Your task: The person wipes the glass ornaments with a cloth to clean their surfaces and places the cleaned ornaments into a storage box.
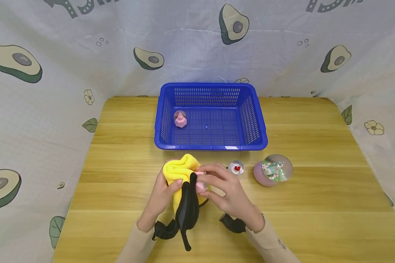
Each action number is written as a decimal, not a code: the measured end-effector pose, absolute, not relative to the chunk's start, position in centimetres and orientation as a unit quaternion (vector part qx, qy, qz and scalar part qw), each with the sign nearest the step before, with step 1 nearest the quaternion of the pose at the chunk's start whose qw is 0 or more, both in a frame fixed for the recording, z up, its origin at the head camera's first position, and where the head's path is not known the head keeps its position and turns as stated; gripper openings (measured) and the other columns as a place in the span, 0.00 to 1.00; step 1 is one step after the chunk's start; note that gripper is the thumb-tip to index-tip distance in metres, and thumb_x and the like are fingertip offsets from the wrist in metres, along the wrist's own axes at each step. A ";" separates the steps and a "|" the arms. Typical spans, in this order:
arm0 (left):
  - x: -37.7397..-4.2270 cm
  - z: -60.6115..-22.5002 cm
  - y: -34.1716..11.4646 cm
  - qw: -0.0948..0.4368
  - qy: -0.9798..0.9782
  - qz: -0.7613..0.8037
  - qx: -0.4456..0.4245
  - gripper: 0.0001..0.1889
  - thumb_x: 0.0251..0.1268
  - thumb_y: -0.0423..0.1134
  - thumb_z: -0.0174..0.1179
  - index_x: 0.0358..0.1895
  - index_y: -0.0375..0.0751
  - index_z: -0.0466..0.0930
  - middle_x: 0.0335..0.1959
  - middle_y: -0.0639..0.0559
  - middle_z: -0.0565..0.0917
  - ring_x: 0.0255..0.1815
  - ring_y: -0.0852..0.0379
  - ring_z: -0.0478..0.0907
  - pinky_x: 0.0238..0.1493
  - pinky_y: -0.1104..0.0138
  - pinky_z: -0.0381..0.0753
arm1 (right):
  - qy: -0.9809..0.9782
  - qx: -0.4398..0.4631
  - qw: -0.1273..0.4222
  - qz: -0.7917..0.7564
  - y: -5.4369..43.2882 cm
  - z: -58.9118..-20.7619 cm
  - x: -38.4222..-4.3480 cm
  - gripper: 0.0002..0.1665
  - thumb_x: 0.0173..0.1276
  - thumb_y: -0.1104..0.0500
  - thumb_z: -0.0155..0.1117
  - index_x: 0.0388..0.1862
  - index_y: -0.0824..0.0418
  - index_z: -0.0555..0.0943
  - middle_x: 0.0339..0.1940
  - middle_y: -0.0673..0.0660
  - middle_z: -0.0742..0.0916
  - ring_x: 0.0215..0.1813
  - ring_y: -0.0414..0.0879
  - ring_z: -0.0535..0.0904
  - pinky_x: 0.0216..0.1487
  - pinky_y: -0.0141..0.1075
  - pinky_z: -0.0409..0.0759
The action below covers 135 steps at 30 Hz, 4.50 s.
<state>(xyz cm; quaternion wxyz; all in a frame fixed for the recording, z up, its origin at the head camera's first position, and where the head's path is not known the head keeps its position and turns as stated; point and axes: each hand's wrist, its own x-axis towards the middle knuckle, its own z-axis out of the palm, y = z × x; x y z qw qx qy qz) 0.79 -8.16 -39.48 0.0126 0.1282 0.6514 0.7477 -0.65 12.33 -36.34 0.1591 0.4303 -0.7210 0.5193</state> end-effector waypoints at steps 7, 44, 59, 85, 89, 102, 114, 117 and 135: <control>1.1 -39.0 -7.7 -0.008 0.664 0.725 0.185 0.31 0.59 0.46 0.65 0.58 0.31 0.63 0.55 0.42 0.71 0.53 0.51 0.71 0.54 0.66 0.74 | -0.710 0.420 0.170 0.539 12.6 -36.7 -0.9 0.21 0.64 0.53 0.65 0.50 0.66 0.81 0.48 0.64 0.82 0.51 0.54 0.78 0.55 0.37 0.75; 0.4 -38.3 -7.1 -0.132 0.748 0.598 0.254 0.30 0.43 0.30 0.70 0.54 0.40 0.70 0.57 0.43 0.74 0.57 0.46 0.72 0.58 0.59 0.71 | -0.676 0.206 -0.080 0.703 13.4 -37.0 -0.7 0.24 0.63 0.71 0.63 0.56 0.81 0.71 0.49 0.72 0.79 0.48 0.43 0.79 0.48 0.35 0.80; 0.8 -38.4 -7.4 -0.051 0.694 0.690 0.198 0.32 0.57 0.48 0.66 0.59 0.33 0.66 0.56 0.42 0.73 0.54 0.50 0.73 0.54 0.64 0.75 | -0.683 0.397 0.149 0.595 13.1 -36.9 -1.0 0.20 0.62 0.56 0.68 0.49 0.66 0.82 0.49 0.65 0.81 0.54 0.53 0.77 0.57 0.37 0.74; 0.3 -38.3 -7.5 -0.195 0.750 0.521 0.357 0.36 0.43 0.32 0.71 0.60 0.41 0.65 0.60 0.39 0.69 0.59 0.42 0.68 0.61 0.56 0.68 | -0.603 0.207 -0.078 0.766 13.5 -36.9 -0.7 0.19 0.63 0.68 0.65 0.54 0.68 0.78 0.48 0.55 0.84 0.46 0.45 0.82 0.44 0.38 0.82; 0.3 -38.6 -7.4 -0.179 0.703 0.609 0.322 0.33 0.54 0.43 0.71 0.60 0.37 0.65 0.59 0.38 0.69 0.61 0.44 0.68 0.62 0.58 0.68 | -0.611 0.200 -0.096 0.760 13.6 -36.9 -0.8 0.21 0.62 0.70 0.64 0.53 0.78 0.74 0.49 0.55 0.83 0.48 0.46 0.81 0.45 0.38 0.82; 1.2 -39.3 -7.8 -0.157 0.608 0.749 0.211 0.45 0.58 0.48 0.68 0.63 0.22 0.49 0.63 0.44 0.64 0.60 0.51 0.67 0.58 0.65 0.72 | -0.455 0.193 -0.146 0.857 14.0 -36.9 -1.0 0.16 0.66 0.70 0.55 0.52 0.63 0.74 0.48 0.57 0.82 0.46 0.45 0.80 0.48 0.36 0.80; 1.5 -39.3 -7.6 -0.129 0.606 0.758 0.204 0.41 0.58 0.45 0.68 0.65 0.28 0.53 0.63 0.45 0.65 0.59 0.51 0.67 0.59 0.65 0.72 | -0.361 0.208 -0.173 0.892 13.5 -36.2 -1.1 0.21 0.68 0.66 0.52 0.60 0.65 0.67 0.50 0.61 0.81 0.57 0.56 0.77 0.62 0.47 0.70; 1.5 -39.3 -7.5 -0.127 0.611 0.753 0.211 0.41 0.57 0.45 0.68 0.65 0.28 0.54 0.63 0.45 0.65 0.60 0.50 0.66 0.59 0.64 0.71 | -0.410 0.172 -0.152 0.883 13.6 -36.2 -0.9 0.23 0.64 0.68 0.55 0.59 0.61 0.69 0.50 0.57 0.81 0.55 0.50 0.77 0.60 0.41 0.72; 1.0 -38.5 -6.3 -0.124 0.741 0.584 0.308 0.41 0.43 0.33 0.76 0.64 0.43 0.64 0.64 0.41 0.65 0.63 0.44 0.65 0.63 0.56 0.67 | -0.661 0.137 -0.128 0.727 13.2 -36.0 -0.5 0.23 0.58 0.70 0.68 0.50 0.76 0.72 0.47 0.59 0.80 0.48 0.44 0.77 0.46 0.32 0.80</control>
